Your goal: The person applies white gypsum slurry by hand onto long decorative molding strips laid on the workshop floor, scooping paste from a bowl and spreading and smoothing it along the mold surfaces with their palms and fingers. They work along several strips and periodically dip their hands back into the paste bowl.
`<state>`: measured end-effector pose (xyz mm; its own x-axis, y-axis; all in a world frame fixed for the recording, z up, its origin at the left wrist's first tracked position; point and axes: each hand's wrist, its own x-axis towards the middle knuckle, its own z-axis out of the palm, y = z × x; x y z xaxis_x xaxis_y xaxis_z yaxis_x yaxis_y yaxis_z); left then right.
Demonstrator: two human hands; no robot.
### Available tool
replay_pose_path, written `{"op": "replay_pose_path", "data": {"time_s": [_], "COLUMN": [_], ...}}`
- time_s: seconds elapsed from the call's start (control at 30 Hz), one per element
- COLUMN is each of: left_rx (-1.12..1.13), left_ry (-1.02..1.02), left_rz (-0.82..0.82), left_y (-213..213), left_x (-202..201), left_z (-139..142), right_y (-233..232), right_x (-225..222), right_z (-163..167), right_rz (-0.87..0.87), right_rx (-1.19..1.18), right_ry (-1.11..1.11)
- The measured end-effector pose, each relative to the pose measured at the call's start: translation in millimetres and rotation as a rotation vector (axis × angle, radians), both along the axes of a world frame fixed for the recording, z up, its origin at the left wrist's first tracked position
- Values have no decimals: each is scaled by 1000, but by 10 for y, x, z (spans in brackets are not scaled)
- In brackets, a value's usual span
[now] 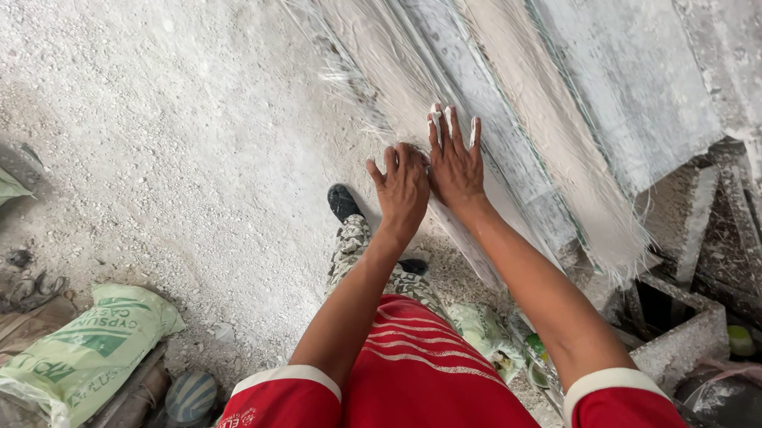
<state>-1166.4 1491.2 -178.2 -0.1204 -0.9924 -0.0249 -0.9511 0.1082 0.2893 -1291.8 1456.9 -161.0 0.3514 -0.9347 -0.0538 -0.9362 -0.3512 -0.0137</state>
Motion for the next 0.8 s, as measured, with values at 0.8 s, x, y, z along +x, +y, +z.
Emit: {"op": "replay_pose_path", "data": {"time_s": [0.8], "left_rx": [201], "left_ry": [-386], "left_rz": [-105], "left_y": [-1410], "left_x": [691], "left_z": [495], "right_y": [-1342], "right_x": [781], "right_z": [128], "right_rz": [12], "right_rx": [83], "right_ry": [-67]}}
